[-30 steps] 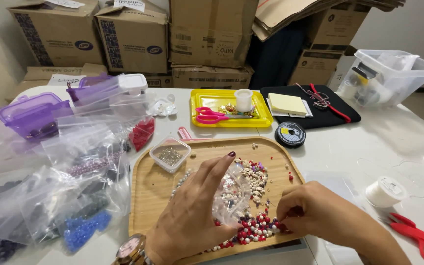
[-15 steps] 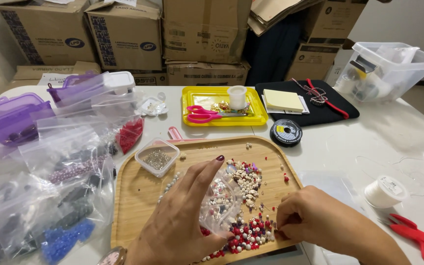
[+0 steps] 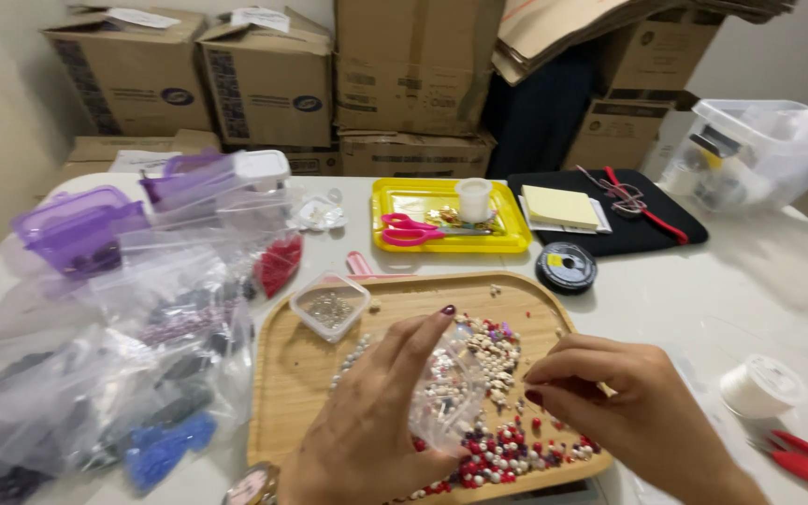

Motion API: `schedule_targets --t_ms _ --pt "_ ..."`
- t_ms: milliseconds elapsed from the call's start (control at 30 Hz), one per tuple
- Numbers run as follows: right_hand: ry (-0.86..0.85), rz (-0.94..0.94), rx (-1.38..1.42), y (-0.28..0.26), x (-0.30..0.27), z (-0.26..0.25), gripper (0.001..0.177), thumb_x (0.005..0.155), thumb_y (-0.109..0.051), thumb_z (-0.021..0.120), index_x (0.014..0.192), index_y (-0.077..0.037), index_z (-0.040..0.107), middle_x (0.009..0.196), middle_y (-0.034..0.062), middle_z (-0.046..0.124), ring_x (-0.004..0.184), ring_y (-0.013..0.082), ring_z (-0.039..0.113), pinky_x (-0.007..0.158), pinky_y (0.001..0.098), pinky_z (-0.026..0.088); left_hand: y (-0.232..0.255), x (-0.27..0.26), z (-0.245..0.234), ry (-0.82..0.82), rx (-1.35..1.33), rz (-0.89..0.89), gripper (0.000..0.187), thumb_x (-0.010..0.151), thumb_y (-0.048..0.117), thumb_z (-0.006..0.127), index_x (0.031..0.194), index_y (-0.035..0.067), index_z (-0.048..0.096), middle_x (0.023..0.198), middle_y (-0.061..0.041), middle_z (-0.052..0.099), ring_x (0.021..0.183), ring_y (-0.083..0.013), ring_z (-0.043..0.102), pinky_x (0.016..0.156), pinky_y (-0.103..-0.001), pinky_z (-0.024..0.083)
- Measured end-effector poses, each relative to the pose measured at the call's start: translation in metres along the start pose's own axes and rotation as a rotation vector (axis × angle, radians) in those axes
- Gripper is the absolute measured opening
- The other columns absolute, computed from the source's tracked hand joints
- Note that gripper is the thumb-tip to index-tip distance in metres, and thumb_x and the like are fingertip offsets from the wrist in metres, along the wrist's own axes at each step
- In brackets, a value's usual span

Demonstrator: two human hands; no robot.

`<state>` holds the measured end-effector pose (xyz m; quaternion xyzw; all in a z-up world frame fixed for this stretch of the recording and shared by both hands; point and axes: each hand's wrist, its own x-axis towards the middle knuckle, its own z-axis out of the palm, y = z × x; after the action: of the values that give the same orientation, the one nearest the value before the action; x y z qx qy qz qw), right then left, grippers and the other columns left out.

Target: Picking up small beads from a tray and placing them into a plastic bag

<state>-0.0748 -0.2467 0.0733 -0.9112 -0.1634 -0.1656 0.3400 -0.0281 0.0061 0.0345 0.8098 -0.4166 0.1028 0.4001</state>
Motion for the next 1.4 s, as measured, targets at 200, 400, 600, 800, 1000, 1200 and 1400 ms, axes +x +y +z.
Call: schedule_targets --t_ms 200,400,600,800,1000,1200,1400 --pt "0.159 -0.205 0.081 -0.017 0.007 0.043 0.021 0.083 -0.012 0.077 0.103 -0.009 0.080 0.083 0.0025 0.077 0.069 0.0114 0.071 0.065 0.0228 0.057 0.001 -0.003 -0.003 0.048 0.004 0.087 0.110 0.066 0.022 0.085 0.155 -0.001 0.025 0.141 -0.023 0.048 0.119 -0.0401 0.057 0.094 -0.049 0.052" --pt "-0.205 0.398 -0.022 0.029 -0.002 -0.001 0.005 0.077 -0.013 0.088 0.074 -0.013 0.093 0.067 -0.0018 0.087 0.059 0.0056 0.074 0.056 0.0223 0.060 -0.002 -0.002 -0.001 0.076 0.004 0.110 0.111 0.065 0.018 0.088 0.155 0.000 0.026 0.143 -0.022 0.049 0.123 -0.0390 0.056 0.101 -0.046 0.051" --pt "-0.622 0.202 -0.248 0.031 -0.003 -0.002 0.005 0.074 -0.022 0.080 0.076 -0.027 0.083 0.070 -0.0111 0.079 0.064 0.0068 0.072 0.064 0.0229 0.054 -0.005 -0.002 0.001 0.083 0.001 0.155 0.114 0.066 0.017 0.093 0.155 -0.002 0.024 0.141 -0.020 0.051 0.116 -0.0343 0.059 0.101 -0.040 0.056" --pt "-0.693 0.241 -0.277 0.020 0.000 0.006 0.005 0.077 -0.020 0.075 0.072 -0.021 0.076 0.070 -0.0075 0.074 0.064 0.0102 0.065 0.064 0.0256 0.050 -0.004 -0.004 0.002 0.038 0.024 0.061 0.111 0.067 0.022 0.090 0.155 0.004 0.025 0.137 -0.016 0.050 0.089 -0.0240 0.066 0.075 -0.043 0.059" --pt "-0.638 0.239 -0.241 0.025 0.000 0.013 0.012 0.077 -0.018 0.072 0.078 -0.024 0.082 0.074 -0.0113 0.081 0.067 0.0059 0.070 0.066 0.0231 0.053 -0.001 -0.003 0.000 0.064 0.019 0.087 0.109 0.066 0.021 0.088 0.155 0.002 0.027 0.140 -0.017 0.050 0.095 -0.0273 0.065 0.085 -0.044 0.056" --pt "-0.685 0.244 -0.265 0.025 0.001 0.012 0.012 0.077 -0.021 0.074 0.080 -0.026 0.084 0.076 -0.0117 0.083 0.069 0.0055 0.074 0.068 0.0219 0.055 -0.003 -0.003 -0.001 0.076 0.013 0.127 0.115 0.062 0.020 0.091 0.155 0.001 0.026 0.142 -0.021 0.050 0.123 -0.0376 0.058 0.095 -0.046 0.053" --pt "-0.276 0.369 0.066 0.031 0.001 0.002 0.007 0.079 -0.004 0.083 0.075 -0.008 0.088 0.065 0.0015 0.082 0.057 0.0083 0.066 0.055 0.0242 0.054 -0.003 -0.003 0.000 0.067 0.018 0.111 0.115 0.062 0.021 0.088 0.156 -0.001 0.024 0.139 -0.020 0.049 0.118 -0.0372 0.057 0.094 -0.045 0.054"
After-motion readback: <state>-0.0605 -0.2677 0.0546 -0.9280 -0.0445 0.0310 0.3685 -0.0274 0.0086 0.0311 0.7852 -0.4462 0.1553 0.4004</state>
